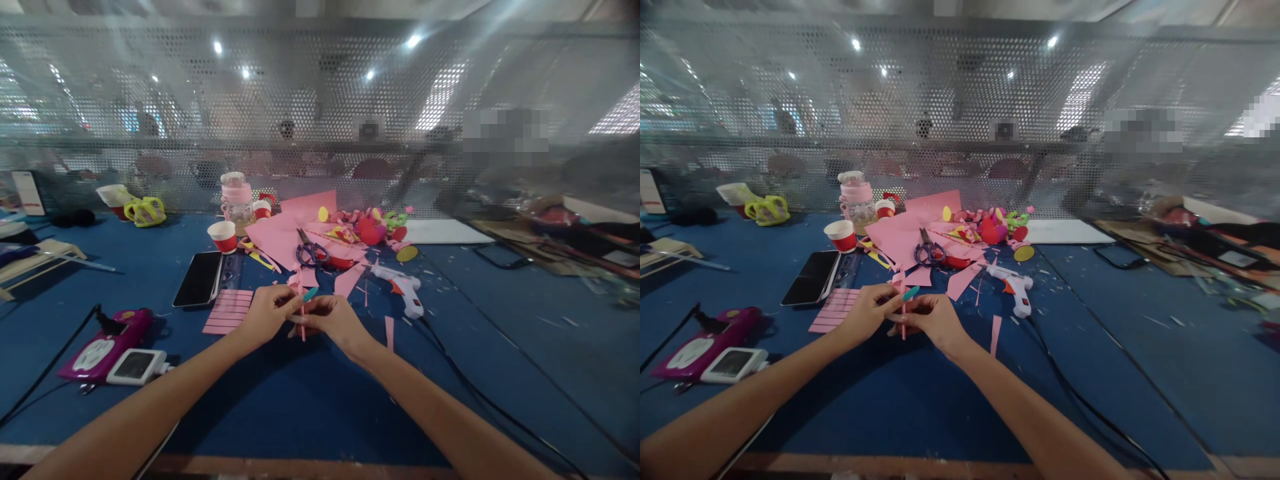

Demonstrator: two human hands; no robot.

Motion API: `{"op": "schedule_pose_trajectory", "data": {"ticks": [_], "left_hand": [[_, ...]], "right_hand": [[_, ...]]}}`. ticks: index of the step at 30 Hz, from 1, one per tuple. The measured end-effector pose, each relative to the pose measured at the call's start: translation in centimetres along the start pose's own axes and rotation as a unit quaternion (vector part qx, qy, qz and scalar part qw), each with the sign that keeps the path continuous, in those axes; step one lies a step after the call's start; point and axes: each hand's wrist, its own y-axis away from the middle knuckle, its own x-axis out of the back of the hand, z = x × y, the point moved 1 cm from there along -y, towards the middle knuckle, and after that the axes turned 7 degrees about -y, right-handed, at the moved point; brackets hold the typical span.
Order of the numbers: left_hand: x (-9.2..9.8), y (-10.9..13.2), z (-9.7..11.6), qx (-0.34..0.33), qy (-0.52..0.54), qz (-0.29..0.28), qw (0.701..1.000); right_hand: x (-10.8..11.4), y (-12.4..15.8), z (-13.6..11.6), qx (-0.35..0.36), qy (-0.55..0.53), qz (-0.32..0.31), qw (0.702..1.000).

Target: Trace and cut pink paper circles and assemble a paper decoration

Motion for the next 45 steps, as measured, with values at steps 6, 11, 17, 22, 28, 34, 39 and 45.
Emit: {"op": "schedule_pose_trajectory", "data": {"ticks": [6, 11, 17, 22, 28, 34, 39, 45], "left_hand": [[0.02, -0.19, -0.3, -0.016, 0.093, 0.002, 0.996], [-0.09, -0.46, -0.44, 0.039, 0.153, -0.017, 0.987], [0.03, -0.45, -0.47, 0.03, 0.097, 0.008, 0.995], [0.39, -0.2, -0.09, 0.002, 0.007, 0.045, 0.999], [0.24, 0.1, 0.07, -0.001, -0.013, 0.059, 0.998], [0.2, -0.01, -0.44, -0.012, 0.054, 0.062, 0.997], [0.17, -0.01, -0.12, 0.017, 0.074, 0.02, 0.997], [-0.3, 0.15, -0.03, 0.03, 0.089, 0.031, 0.995]], "right_hand": [[0.38, -0.08, -0.09, 0.0, -0.01, 0.009, 1.0], [-0.04, 0.15, -0.43, -0.013, -0.002, 0.007, 1.0], [-0.48, 0.36, -0.49, -0.018, 0.004, -0.011, 1.0], [-0.15, 0.24, -0.26, -0.015, 0.01, -0.014, 1.0], [-0.27, 0.24, -0.29, -0.005, 0.002, -0.016, 1.0], [-0.32, 0.31, -0.46, -0.015, 0.002, -0.015, 1.0], [-0.34, 0.24, -0.14, -0.016, 0.007, -0.026, 1.0], [-0.34, 0.12, 0.18, 0.001, 0.003, -0.035, 0.999]]}}
